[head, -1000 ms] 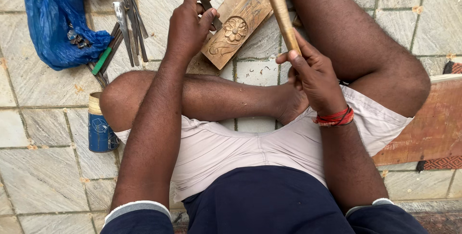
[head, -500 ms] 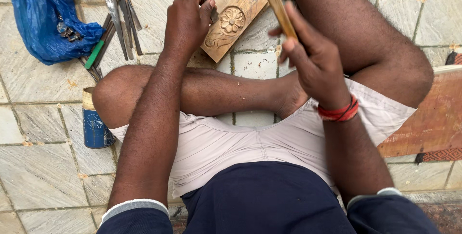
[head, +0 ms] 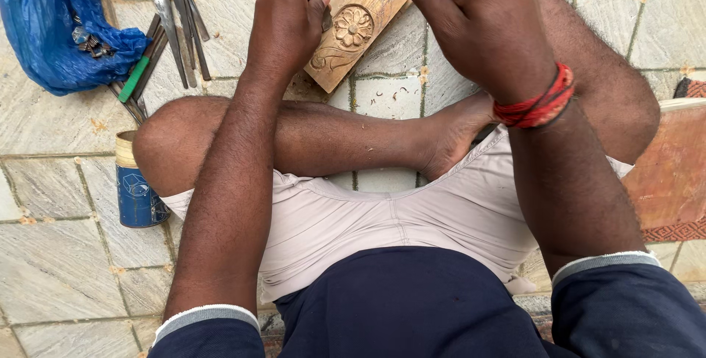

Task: The person sits cross-legged on a tiled floor and carves a floral design into a small rectangular wooden block. They use a chisel held in the left hand and a wooden mallet in the right hand to strike the chisel, removing wood shavings and refining the pattern.

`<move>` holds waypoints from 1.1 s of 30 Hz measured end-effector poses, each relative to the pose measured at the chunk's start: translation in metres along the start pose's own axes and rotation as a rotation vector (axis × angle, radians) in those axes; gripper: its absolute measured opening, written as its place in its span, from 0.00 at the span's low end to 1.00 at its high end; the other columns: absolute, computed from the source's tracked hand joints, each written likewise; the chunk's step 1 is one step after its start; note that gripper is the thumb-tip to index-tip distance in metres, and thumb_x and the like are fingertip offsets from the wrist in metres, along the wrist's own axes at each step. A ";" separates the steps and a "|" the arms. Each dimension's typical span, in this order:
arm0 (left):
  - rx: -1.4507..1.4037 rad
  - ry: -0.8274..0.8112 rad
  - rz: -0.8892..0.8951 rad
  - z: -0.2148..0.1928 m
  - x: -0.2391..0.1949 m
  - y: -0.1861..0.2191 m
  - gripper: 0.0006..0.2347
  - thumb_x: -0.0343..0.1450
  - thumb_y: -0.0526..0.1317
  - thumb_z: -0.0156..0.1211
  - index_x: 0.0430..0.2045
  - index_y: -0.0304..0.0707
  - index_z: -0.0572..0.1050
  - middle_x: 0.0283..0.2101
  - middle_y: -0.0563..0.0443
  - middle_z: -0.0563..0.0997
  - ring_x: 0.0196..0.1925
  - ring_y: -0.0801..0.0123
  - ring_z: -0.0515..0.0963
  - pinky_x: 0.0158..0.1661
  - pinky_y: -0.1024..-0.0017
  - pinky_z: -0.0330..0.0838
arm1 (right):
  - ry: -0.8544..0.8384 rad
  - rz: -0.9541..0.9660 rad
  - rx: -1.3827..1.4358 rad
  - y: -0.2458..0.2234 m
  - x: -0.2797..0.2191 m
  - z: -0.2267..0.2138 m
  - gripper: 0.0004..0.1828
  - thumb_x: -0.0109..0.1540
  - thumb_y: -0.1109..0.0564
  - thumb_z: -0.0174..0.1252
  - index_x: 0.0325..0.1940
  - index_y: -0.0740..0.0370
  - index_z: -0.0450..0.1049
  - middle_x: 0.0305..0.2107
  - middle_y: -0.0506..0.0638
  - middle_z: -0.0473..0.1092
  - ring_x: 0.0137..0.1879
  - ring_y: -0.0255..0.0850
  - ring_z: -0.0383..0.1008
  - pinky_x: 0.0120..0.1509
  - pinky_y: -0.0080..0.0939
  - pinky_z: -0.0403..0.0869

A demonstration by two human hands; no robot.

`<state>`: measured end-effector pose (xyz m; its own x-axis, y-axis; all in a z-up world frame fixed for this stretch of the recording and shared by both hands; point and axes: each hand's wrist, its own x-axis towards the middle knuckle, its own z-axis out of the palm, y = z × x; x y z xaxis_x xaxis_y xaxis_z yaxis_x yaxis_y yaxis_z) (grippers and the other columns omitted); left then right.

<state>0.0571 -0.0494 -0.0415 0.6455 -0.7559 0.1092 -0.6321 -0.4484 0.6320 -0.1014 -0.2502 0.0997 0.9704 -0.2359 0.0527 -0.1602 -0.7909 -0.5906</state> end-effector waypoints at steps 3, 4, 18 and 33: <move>0.012 -0.025 -0.041 0.002 0.002 -0.001 0.11 0.78 0.37 0.61 0.50 0.32 0.69 0.38 0.40 0.85 0.40 0.58 0.89 0.36 0.65 0.86 | 0.055 -0.072 0.030 -0.008 0.007 0.003 0.12 0.76 0.53 0.60 0.46 0.64 0.77 0.25 0.52 0.70 0.29 0.41 0.69 0.35 0.44 0.68; 0.018 -0.037 -0.045 0.002 0.003 -0.002 0.11 0.78 0.36 0.61 0.50 0.33 0.69 0.38 0.40 0.85 0.40 0.58 0.89 0.37 0.65 0.86 | 0.061 -0.083 0.043 -0.010 0.009 0.002 0.12 0.75 0.53 0.60 0.45 0.64 0.77 0.24 0.51 0.69 0.29 0.41 0.68 0.35 0.44 0.66; 0.000 -0.037 -0.155 0.000 0.008 0.008 0.13 0.77 0.37 0.62 0.52 0.32 0.69 0.41 0.40 0.85 0.40 0.59 0.88 0.38 0.67 0.86 | 0.109 -0.166 0.142 -0.004 0.001 -0.001 0.15 0.76 0.54 0.60 0.41 0.68 0.74 0.21 0.50 0.61 0.27 0.36 0.57 0.32 0.39 0.58; -0.753 0.196 -0.473 0.049 -0.050 0.082 0.11 0.81 0.45 0.44 0.49 0.48 0.75 0.47 0.50 0.82 0.43 0.65 0.82 0.42 0.67 0.83 | 0.255 0.522 1.069 0.033 -0.143 0.069 0.24 0.75 0.52 0.49 0.74 0.63 0.65 0.40 0.44 0.70 0.33 0.25 0.64 0.36 0.23 0.65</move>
<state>-0.0477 -0.0715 -0.0324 0.8712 -0.4466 -0.2037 0.1201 -0.2086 0.9706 -0.2324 -0.2035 0.0169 0.7512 -0.5863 -0.3034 -0.1738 0.2677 -0.9477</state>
